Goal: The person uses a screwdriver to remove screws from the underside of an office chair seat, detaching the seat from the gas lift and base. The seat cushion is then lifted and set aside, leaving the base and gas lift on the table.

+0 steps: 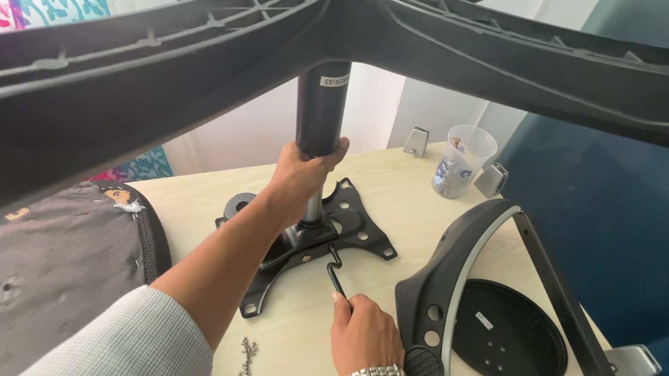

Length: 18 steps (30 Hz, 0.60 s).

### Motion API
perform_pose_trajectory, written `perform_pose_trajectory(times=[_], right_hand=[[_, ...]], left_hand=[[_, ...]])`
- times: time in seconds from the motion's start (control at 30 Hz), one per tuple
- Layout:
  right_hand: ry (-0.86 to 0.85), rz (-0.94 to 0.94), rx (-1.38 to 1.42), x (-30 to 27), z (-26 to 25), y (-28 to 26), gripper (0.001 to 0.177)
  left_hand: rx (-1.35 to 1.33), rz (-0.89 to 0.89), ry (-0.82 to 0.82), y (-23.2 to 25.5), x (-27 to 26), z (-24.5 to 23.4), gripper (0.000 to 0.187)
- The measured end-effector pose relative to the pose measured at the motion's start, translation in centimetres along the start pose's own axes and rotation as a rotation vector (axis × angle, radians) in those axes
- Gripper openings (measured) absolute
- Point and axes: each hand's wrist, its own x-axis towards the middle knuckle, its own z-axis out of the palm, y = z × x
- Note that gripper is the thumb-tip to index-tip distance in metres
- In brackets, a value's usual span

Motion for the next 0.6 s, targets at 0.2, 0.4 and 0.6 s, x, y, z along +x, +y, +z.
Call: perform_pose_trajectory(times=[0.2, 0.4, 0.6], right_hand=[[0.032, 0.002, 0.02, -0.1, 1.2, 0.6, 0.046], [0.133, -0.109, 0.027, -0.1, 2.3, 1.6, 0.042], [0.089, -0.048, 0.008, -0.3, 2.3, 1.6, 0.044]], left_hand=[[0.092, 0.037, -0.013, 0.7, -2.2, -0.9, 0.045], [-0.011, 0.102, 0.0, -0.7, -8.1, -4.7, 0.044], [0.035, 0.029, 0.135, -1.3, -14.8, -7.9, 0.037]])
